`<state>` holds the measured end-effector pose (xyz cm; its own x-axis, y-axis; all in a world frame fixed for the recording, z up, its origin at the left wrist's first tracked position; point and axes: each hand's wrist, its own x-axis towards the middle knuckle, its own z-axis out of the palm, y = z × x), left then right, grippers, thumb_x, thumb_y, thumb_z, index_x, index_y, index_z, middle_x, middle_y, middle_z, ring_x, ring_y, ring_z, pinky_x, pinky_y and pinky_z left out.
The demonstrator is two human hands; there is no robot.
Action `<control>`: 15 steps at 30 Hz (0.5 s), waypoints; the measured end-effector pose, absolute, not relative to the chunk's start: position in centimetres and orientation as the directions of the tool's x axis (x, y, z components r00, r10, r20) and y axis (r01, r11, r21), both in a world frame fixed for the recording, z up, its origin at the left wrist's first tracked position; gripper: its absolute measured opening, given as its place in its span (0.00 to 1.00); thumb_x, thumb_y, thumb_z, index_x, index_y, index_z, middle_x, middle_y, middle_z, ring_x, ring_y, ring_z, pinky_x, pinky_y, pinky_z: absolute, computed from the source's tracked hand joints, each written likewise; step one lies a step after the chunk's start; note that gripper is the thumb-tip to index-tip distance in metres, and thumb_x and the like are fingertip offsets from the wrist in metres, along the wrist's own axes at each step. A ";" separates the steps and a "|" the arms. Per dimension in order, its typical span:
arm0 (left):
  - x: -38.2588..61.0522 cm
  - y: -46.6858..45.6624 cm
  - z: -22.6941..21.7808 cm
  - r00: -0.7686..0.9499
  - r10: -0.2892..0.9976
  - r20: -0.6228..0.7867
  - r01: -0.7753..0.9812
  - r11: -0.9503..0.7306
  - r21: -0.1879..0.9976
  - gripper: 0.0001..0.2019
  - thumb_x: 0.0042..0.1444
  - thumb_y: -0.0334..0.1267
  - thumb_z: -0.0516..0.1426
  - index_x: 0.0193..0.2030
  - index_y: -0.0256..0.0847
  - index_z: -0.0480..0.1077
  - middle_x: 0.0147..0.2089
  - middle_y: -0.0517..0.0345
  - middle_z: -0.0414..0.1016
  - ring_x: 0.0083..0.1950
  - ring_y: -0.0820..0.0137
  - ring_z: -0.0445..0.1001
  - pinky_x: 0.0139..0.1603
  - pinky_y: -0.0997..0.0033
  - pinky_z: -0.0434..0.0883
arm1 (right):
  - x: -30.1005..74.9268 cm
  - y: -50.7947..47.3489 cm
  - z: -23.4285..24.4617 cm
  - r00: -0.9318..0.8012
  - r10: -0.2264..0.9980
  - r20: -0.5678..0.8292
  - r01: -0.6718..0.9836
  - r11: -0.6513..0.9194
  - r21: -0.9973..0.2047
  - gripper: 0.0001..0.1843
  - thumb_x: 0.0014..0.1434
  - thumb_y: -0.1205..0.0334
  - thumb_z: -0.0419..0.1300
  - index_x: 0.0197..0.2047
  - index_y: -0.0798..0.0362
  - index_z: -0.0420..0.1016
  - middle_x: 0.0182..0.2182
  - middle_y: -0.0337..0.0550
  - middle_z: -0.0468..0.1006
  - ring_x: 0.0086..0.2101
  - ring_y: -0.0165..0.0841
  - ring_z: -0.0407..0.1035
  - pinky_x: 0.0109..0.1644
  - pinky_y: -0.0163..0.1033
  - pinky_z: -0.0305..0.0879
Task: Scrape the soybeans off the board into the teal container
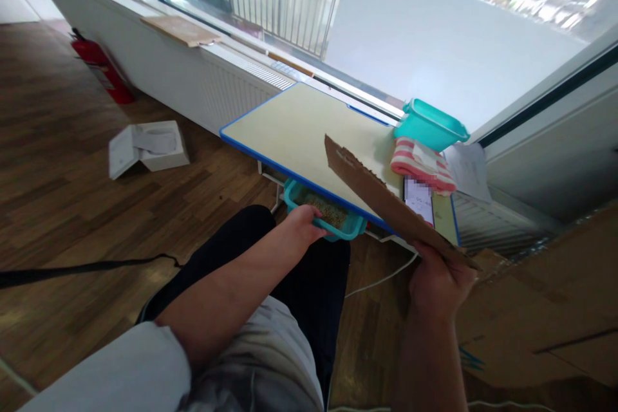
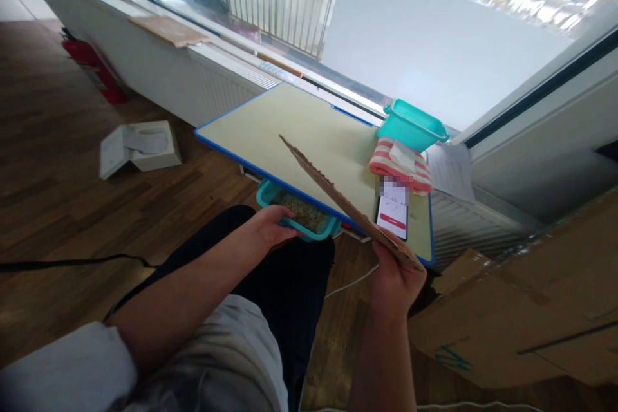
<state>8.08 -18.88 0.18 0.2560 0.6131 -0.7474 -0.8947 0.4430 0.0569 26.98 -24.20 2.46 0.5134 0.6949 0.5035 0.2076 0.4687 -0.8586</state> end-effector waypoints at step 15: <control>0.7 -25.6 -4.8 0.122 0.391 -0.912 -0.780 0.607 0.155 0.24 0.37 0.16 0.47 0.44 0.36 0.60 0.42 0.44 0.72 0.41 0.56 0.75 0.36 0.53 0.75 | 25.0 -34.2 1.2 -0.019 0.553 0.833 0.680 0.617 -0.395 0.27 0.54 0.43 0.54 0.50 0.51 0.72 0.49 0.52 0.73 0.53 0.51 0.62 0.56 0.62 0.53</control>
<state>0.73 -25.57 -4.77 0.1220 0.3907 -0.9124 -0.7797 0.6065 0.1555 24.95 -34.19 1.18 -0.0192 0.5532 0.8328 0.6805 0.6175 -0.3945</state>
